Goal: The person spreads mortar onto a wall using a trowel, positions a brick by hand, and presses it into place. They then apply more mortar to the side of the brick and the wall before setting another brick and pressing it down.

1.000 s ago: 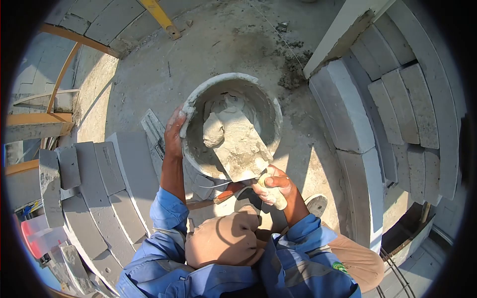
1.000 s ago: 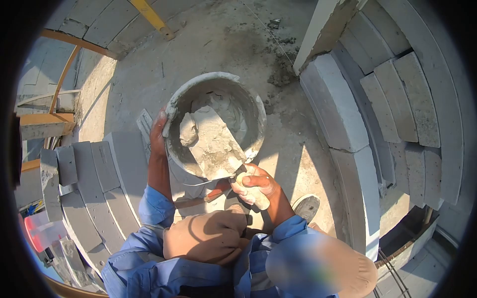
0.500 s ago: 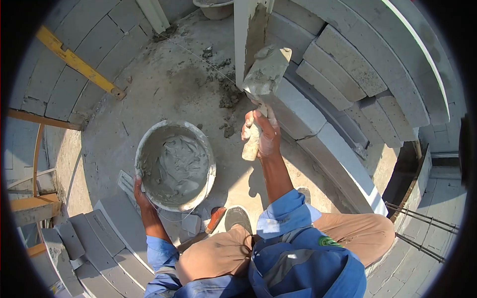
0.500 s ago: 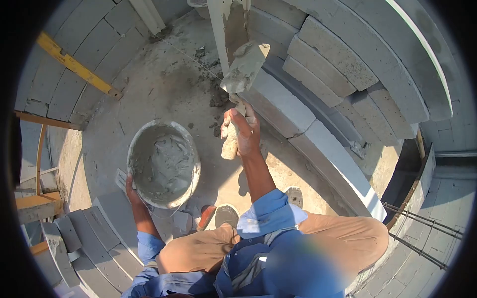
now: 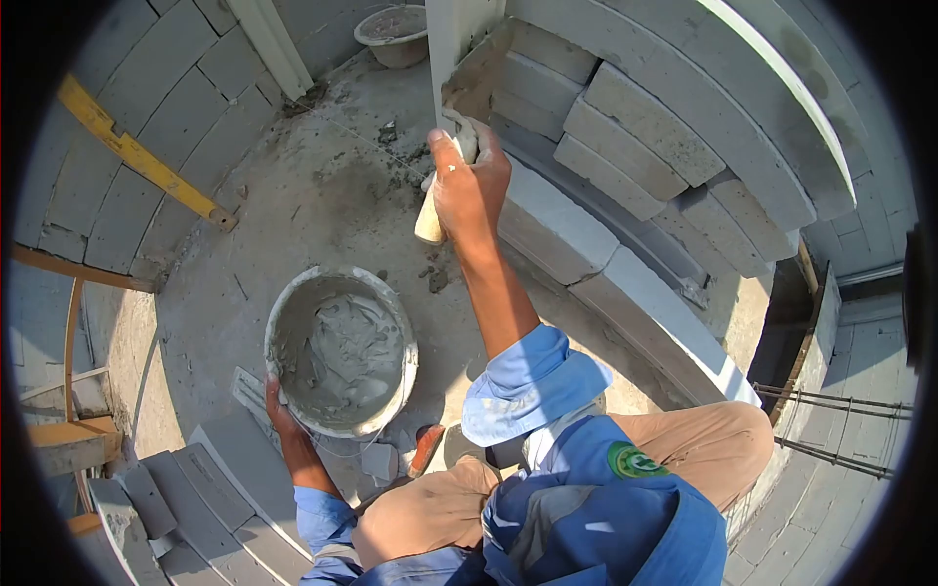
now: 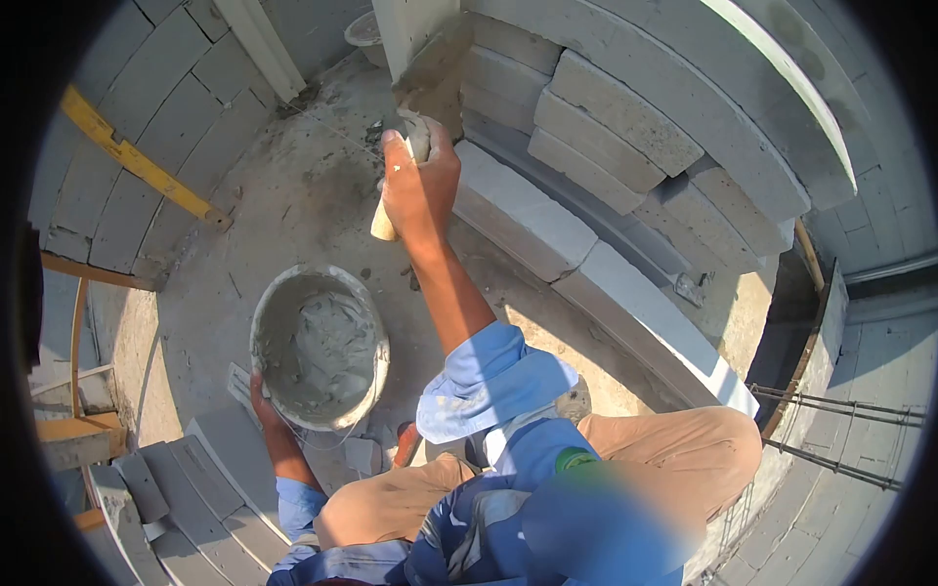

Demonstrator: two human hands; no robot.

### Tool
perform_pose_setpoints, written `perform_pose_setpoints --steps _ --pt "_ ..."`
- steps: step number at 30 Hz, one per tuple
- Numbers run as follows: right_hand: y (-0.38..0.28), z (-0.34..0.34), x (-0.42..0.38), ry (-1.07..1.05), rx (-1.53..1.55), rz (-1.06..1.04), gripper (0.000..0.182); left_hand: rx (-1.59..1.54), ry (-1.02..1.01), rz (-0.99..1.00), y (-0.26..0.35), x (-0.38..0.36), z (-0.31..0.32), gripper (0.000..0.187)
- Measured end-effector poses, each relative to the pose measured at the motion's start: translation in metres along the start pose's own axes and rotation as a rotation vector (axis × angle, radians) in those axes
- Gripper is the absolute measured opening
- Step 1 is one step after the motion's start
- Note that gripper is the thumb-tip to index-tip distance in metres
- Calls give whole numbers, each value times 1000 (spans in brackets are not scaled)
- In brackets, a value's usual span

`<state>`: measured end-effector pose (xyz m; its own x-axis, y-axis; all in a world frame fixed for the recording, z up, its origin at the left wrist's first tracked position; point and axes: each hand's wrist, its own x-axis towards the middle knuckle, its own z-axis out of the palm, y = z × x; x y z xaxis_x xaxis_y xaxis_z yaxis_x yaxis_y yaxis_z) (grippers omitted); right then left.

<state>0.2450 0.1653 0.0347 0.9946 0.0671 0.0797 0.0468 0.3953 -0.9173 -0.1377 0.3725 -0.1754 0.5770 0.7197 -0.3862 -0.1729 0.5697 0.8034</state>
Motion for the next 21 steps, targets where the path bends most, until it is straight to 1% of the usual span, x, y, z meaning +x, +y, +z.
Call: perform_pose_setpoints --steps 2,4,8,11,13,14,16,17,19,20,21 --pt "-21 8 -1 -7 22 -8 40 -6 -9 2 1 -1 1 66" --pt "-35 10 -5 -52 21 -54 41 29 34 8 3 -4 5 66" --pt "-26 0 -21 -81 101 -126 42 -2 39 -5 3 -5 9 66" --pt "8 -25 -28 -48 188 -56 38 9 83 2 3 -8 11 65" --pt "29 -42 -30 -15 345 215 32 -55 92 -30 4 -8 12 57" --pt "40 -48 -28 -19 348 216 32 -56 94 -24 5 -9 12 57" --pt "58 -57 -26 -7 344 333 42 -28 57 -11 6 -8 11 58" --pt "65 -58 -25 -8 347 333 42 -26 57 -8 5 -7 11 58" --pt "68 -53 -22 -43 360 346 39 -11 144 -10 3 -5 7 58" --pt "69 -51 -20 -42 359 343 39 -12 141 -10 3 -4 5 58" --pt "65 -45 -20 -17 351 307 34 -20 116 -17 3 -5 6 58"
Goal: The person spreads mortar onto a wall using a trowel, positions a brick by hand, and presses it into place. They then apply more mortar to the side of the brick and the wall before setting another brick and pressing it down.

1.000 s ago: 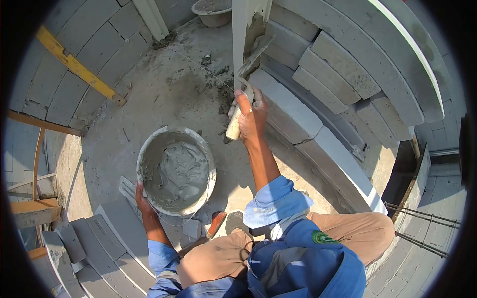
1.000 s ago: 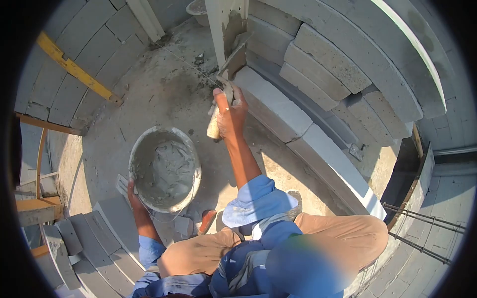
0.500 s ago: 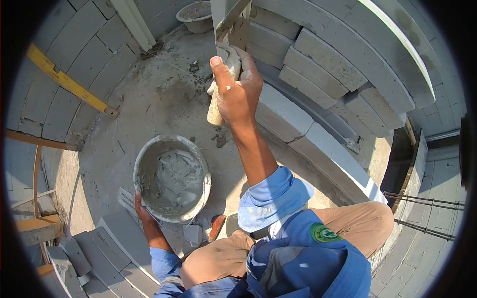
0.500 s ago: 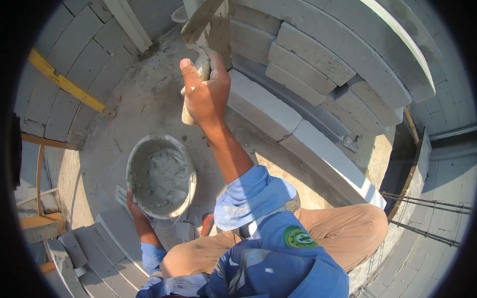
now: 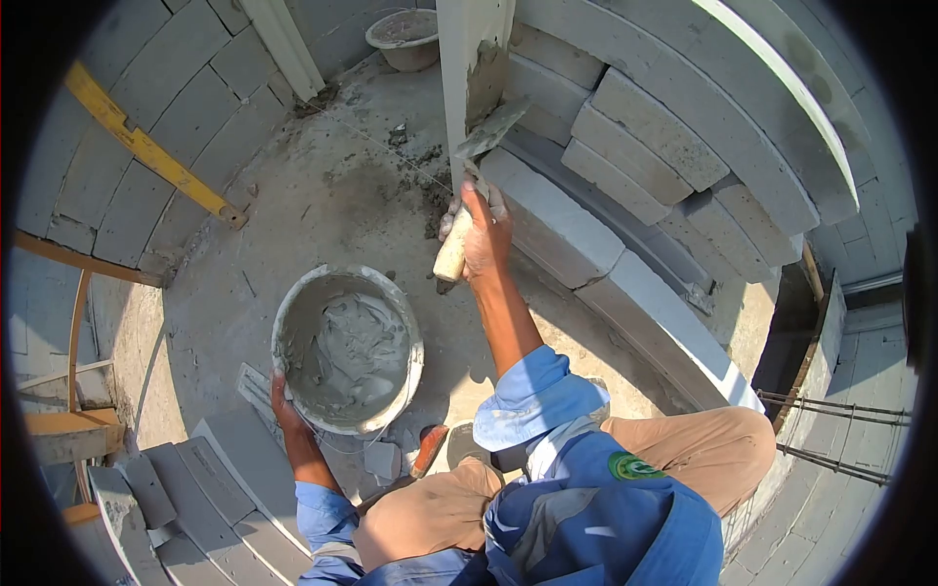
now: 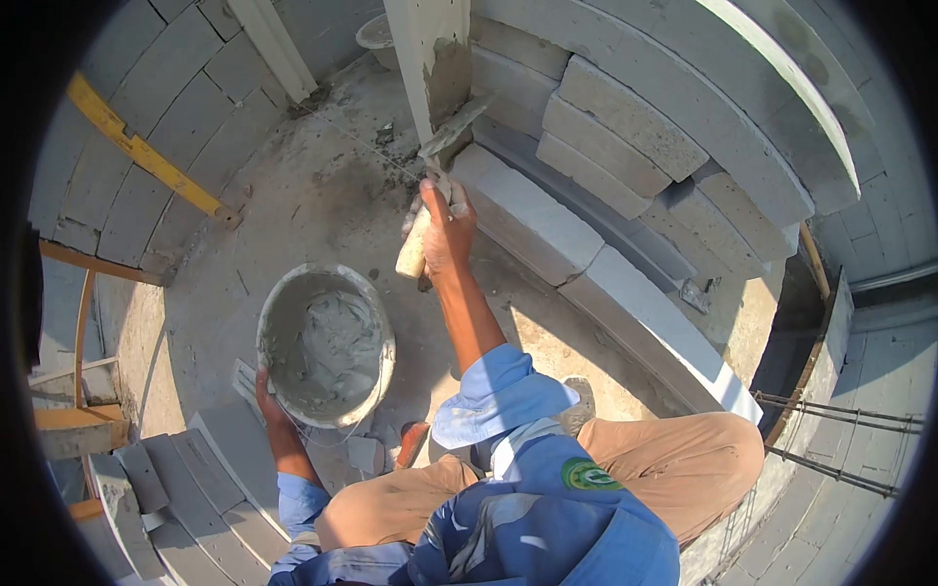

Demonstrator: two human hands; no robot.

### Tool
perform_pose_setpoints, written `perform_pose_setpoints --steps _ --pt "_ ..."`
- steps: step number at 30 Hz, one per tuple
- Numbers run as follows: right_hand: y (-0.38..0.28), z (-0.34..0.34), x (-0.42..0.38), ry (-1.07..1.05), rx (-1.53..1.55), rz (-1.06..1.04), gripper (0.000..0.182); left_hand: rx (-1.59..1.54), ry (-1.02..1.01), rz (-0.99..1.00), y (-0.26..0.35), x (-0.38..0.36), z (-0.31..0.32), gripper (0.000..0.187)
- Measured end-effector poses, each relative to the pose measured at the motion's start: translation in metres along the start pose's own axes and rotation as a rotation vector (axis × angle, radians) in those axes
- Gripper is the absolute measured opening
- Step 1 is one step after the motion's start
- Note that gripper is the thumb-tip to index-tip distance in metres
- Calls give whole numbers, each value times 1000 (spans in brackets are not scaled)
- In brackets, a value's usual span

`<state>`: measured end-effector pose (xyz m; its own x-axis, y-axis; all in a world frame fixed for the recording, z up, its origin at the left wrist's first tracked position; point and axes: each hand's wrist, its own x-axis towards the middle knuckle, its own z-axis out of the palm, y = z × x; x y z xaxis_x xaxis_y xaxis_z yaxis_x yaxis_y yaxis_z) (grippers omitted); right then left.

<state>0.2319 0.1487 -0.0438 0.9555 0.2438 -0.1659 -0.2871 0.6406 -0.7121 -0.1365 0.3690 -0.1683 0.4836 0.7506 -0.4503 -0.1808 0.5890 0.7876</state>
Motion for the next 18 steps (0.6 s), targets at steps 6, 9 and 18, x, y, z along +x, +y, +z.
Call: perform_pose_setpoints --steps 6,9,18 --pt "-27 31 -6 -12 -21 -64 30 -12 -86 4 0 -1 3 56" --pt "-37 42 -7 -29 -14 -81 30 -2 -76 19 -1 -1 2 55" --pt "-67 72 -14 -124 -69 -181 33 -6 -49 15 -2 2 -1 57"
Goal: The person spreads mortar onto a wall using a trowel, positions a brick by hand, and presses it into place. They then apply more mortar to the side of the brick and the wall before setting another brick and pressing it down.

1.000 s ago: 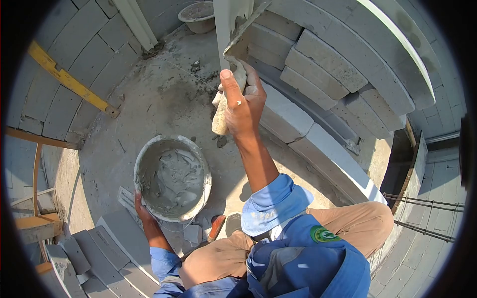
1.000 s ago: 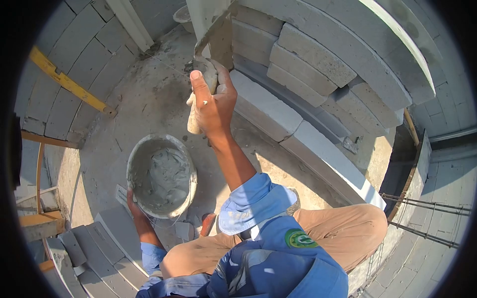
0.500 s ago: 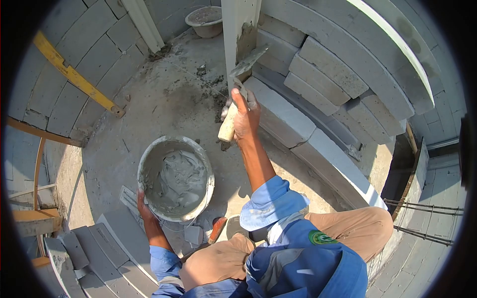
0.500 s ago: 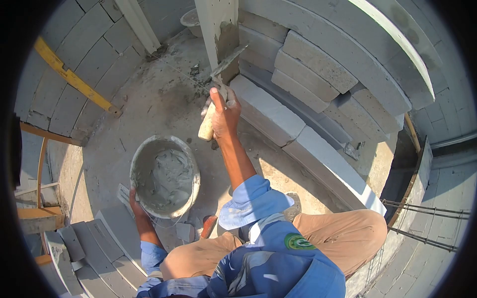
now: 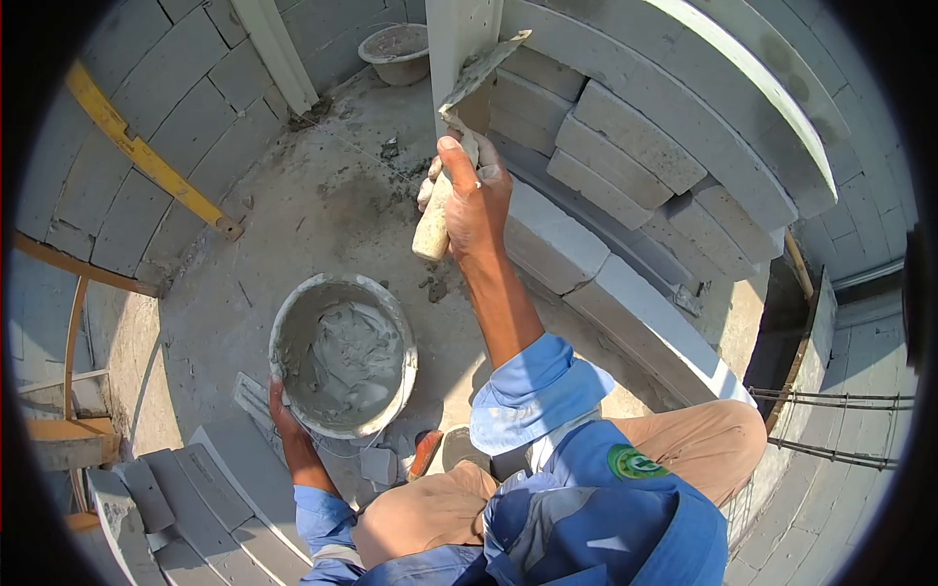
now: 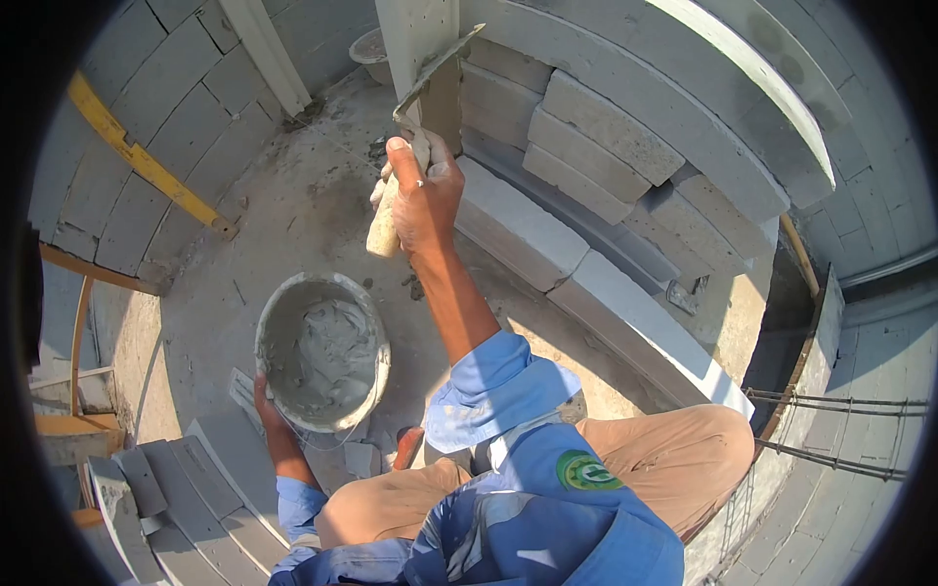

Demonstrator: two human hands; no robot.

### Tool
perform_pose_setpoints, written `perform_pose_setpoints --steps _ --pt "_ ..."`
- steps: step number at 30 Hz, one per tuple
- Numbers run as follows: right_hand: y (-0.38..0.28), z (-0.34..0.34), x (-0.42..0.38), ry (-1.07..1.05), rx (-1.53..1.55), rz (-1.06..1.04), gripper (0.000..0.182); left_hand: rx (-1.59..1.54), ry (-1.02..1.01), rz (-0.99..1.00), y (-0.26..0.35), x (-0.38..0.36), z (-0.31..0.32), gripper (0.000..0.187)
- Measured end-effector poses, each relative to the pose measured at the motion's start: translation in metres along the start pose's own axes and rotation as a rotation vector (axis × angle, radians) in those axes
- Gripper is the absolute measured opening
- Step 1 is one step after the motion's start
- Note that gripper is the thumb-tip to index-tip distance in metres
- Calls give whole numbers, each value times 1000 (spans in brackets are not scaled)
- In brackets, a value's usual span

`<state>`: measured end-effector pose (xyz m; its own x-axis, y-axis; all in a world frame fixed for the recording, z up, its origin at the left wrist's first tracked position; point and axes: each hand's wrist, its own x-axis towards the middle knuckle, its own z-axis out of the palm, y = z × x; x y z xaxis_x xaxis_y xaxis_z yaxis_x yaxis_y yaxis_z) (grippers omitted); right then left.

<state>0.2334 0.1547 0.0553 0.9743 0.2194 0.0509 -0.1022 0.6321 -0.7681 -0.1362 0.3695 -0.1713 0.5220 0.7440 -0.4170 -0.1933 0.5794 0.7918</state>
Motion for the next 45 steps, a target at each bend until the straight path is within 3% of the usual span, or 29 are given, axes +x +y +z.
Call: perform_pose_setpoints --steps 8,16,28,30,32,36,39,40,43,45 --pt "-26 10 -19 -215 98 -85 40 3 -10 -8 3 -2 5 57" --pt "8 -14 -8 -8 -61 -78 38 15 -29 3 5 -6 12 56" --pt "23 -26 -47 -2 -549 -127 38 -48 -11 -22 4 -8 15 55" --pt "22 -36 -71 -95 -534 14 37 -34 -12 -17 4 -9 15 55" --pt "25 -45 -98 -183 -624 -35 36 -21 -10 -11 4 -9 13 54" --pt "6 -55 -132 -580 -792 320 39 5 -30 9 0 -2 3 58" --pt "11 -57 -145 -919 -1155 247 59 8 -66 38 -4 2 3 62" --pt "5 -45 -143 -1031 -1227 377 60 10 -44 42 -6 3 0 63" --pt "18 -35 -149 -1140 -1313 360 58 -22 -29 21 -6 7 -9 58" --pt "20 -34 -151 -1164 -1355 242 57 -93 -59 -31 -7 6 -7 56"
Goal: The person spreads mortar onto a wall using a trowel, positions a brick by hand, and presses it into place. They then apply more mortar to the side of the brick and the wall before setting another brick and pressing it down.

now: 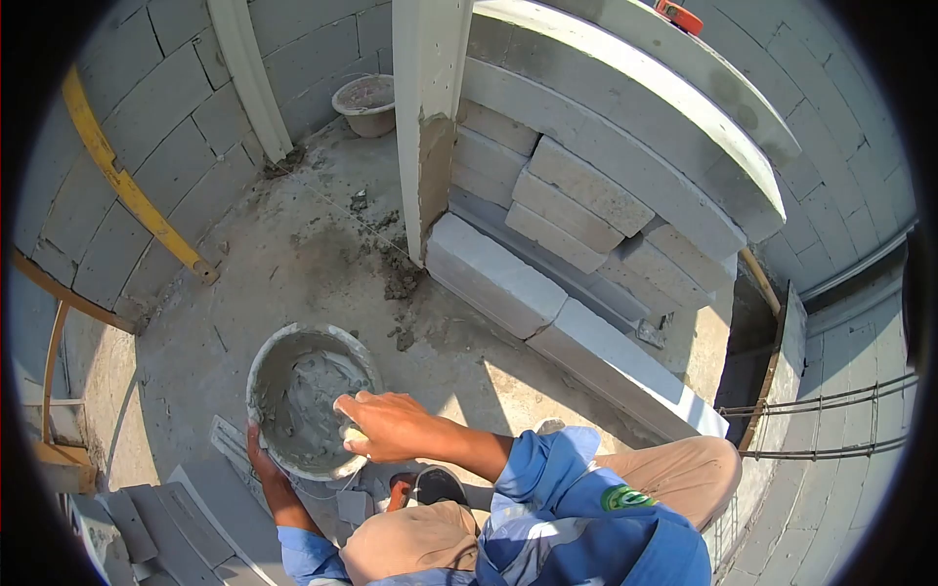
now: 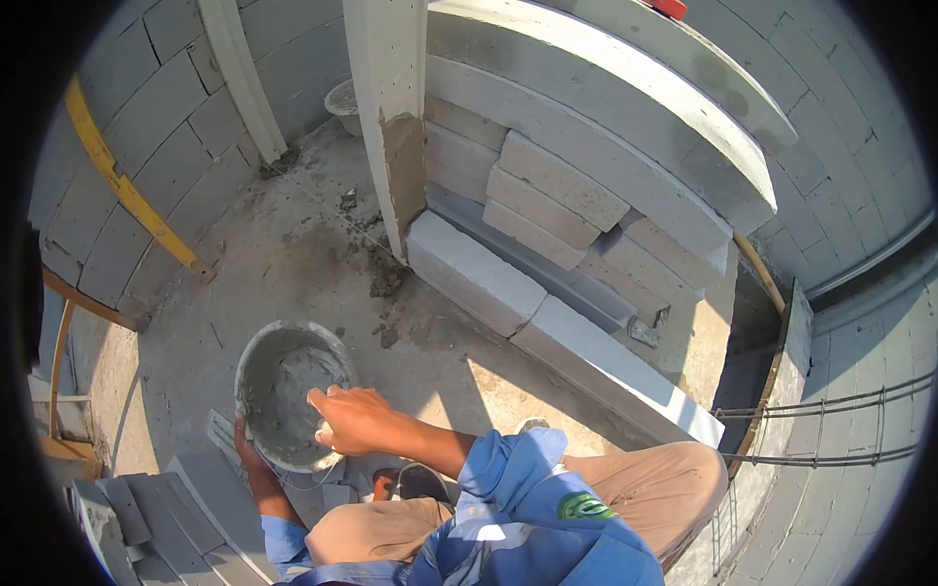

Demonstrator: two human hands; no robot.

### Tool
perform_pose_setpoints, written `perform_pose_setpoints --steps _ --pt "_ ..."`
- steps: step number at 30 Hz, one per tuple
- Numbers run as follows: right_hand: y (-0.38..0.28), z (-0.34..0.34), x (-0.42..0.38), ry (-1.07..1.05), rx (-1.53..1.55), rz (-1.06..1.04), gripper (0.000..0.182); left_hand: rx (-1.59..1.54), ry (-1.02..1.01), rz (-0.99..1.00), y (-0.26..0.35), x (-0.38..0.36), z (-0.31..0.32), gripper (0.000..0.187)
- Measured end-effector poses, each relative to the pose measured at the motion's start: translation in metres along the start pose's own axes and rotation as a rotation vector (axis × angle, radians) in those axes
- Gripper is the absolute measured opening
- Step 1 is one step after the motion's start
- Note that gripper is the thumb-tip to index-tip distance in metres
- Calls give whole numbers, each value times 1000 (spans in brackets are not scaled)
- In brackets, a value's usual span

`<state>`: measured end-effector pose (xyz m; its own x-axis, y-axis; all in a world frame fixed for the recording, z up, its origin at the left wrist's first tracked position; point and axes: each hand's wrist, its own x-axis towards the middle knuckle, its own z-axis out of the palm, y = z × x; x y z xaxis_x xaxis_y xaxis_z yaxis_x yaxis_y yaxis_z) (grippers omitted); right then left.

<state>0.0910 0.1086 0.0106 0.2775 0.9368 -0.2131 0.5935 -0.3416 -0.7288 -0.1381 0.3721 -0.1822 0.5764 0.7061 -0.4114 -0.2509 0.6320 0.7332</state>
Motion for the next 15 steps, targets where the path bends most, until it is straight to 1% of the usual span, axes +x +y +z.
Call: perform_pose_setpoints --steps 1,3,4,6,7,8,10,11,13,14,15 --pt "3 -7 -3 10 -7 9 57 -4 -14 -5 4 -5 11 56" --pt "11 -25 -16 58 46 -59 57 47 25 -3 9 -16 29 57" --pt "19 -40 -27 72 29 -73 55 71 53 -9 10 -15 28 59" --pt "43 -60 -47 108 -92 -52 55 62 31 -17 9 -11 31 58" --pt "49 -75 -62 118 -136 5 55 50 28 -14 11 -15 29 58" --pt "53 -87 -76 109 -125 106 54 62 36 -4 11 -15 23 58" --pt "73 -89 -96 188 -231 153 53 49 17 10 6 -10 17 58" --pt "75 -84 -99 157 -222 135 53 32 -13 8 6 -10 16 58" --pt "70 -71 -105 189 -106 213 52 77 68 66 4 -15 31 58" --pt "63 -62 -101 163 -53 179 52 126 124 110 1 -21 42 59" --pt "60 -45 -96 206 11 118 53 155 70 149 3 -34 65 59"
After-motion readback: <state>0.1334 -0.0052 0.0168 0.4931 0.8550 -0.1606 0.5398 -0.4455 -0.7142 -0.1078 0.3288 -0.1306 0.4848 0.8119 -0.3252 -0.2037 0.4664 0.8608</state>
